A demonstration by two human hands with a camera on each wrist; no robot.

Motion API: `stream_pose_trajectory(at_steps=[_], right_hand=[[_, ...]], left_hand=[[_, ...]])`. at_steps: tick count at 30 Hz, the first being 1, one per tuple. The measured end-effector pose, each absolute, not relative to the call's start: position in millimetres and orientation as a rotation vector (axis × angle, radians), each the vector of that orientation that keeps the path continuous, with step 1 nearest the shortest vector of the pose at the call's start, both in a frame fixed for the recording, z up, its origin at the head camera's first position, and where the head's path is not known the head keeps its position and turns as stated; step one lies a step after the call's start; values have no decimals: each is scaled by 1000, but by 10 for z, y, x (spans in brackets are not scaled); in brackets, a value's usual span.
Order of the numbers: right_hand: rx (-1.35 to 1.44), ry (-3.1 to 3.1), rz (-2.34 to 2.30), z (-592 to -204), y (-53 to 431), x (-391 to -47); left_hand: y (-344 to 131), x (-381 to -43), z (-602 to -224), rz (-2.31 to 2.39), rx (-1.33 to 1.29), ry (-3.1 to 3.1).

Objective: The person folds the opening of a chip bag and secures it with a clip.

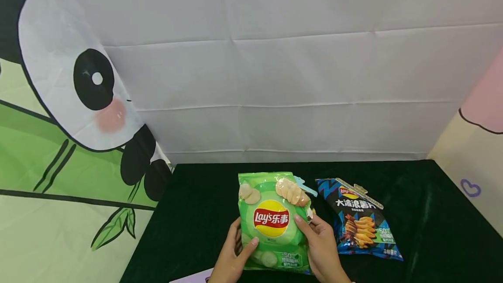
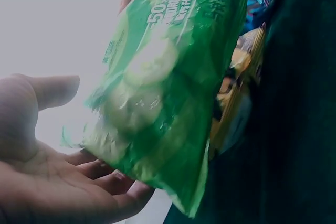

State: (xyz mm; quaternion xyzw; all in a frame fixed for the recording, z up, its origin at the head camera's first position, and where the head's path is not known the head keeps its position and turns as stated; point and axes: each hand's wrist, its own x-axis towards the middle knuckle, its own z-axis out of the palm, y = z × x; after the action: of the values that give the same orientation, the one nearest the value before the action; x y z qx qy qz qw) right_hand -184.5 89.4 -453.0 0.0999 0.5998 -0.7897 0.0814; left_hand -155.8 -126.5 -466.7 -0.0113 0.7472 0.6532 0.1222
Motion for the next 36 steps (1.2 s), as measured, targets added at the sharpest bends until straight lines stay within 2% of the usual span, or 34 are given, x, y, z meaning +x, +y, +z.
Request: stream_pose_trajectory(at_steps=[14, 24, 31, 36], right_hand=[[436, 1825, -2244, -4815, 1420, -1637], [436, 1791, -2251, -4978, 1516, -1538], [243, 1810, -2433, -5048, 1522, -1524], [193, 1771, -2488, -5095, 1544, -1490]], left_hand=[[-1088, -1487, -4939, 1899, 46, 1974], [-1144, -1552, -4993, 1800, 126, 2047], [-1141, -1823, -4573, 1738, 205, 2427], [-1081, -2072, -4106, 1596, 413, 2708]])
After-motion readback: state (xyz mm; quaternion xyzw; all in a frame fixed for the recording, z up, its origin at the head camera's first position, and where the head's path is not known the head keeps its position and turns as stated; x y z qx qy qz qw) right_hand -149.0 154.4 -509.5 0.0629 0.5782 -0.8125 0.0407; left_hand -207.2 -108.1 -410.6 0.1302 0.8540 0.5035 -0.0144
